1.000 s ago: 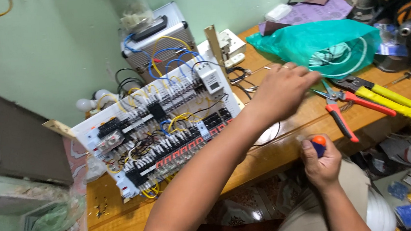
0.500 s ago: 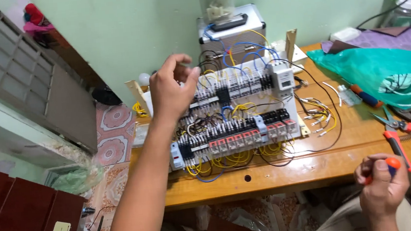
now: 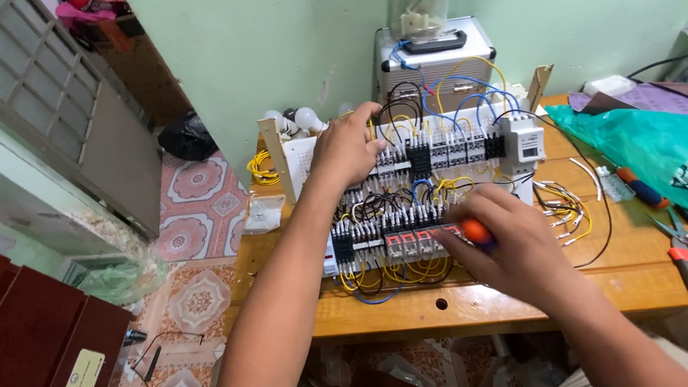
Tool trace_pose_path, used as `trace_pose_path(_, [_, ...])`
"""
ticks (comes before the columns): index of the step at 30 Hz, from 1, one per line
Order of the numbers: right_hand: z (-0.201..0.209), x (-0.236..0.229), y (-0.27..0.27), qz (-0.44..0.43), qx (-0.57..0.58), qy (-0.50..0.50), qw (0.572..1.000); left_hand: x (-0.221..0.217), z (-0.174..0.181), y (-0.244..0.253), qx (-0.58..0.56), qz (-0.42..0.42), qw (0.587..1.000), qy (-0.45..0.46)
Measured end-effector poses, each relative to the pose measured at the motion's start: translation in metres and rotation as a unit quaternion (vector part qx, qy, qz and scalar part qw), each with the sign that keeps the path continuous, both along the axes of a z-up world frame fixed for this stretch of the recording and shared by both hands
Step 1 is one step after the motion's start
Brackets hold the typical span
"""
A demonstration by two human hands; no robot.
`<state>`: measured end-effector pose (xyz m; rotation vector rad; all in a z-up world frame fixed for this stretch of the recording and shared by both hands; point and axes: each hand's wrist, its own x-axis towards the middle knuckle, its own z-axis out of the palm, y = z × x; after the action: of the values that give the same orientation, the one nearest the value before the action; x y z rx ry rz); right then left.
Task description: The person sits on the floor and works on an electrical distribution board placed on a wooden table. They use a screwdriver to tighten connections on the circuit breakers and handle various colored wires to secure them into the terminals.
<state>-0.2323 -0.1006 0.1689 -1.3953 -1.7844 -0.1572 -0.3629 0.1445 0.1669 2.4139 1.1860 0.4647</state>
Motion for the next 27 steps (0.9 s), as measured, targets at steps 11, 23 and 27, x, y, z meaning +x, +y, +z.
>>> trace_pose_path(11, [0.014,-0.007,0.111,-0.048,-0.163,-0.381,0.909,-0.006,0.001,0.002,0.010,-0.031,0.999,-0.027])
trace_pose_path(23, [-0.008,0.002,0.147,-0.019,-0.164,-0.496,0.853,-0.005,-0.006,0.006,0.017,-0.004,1.000,-0.017])
trace_pose_path(27, [0.004,0.002,0.155,-0.017,-0.195,-0.421,0.886,-0.009,0.003,-0.003,0.004,-0.006,1.000,-0.027])
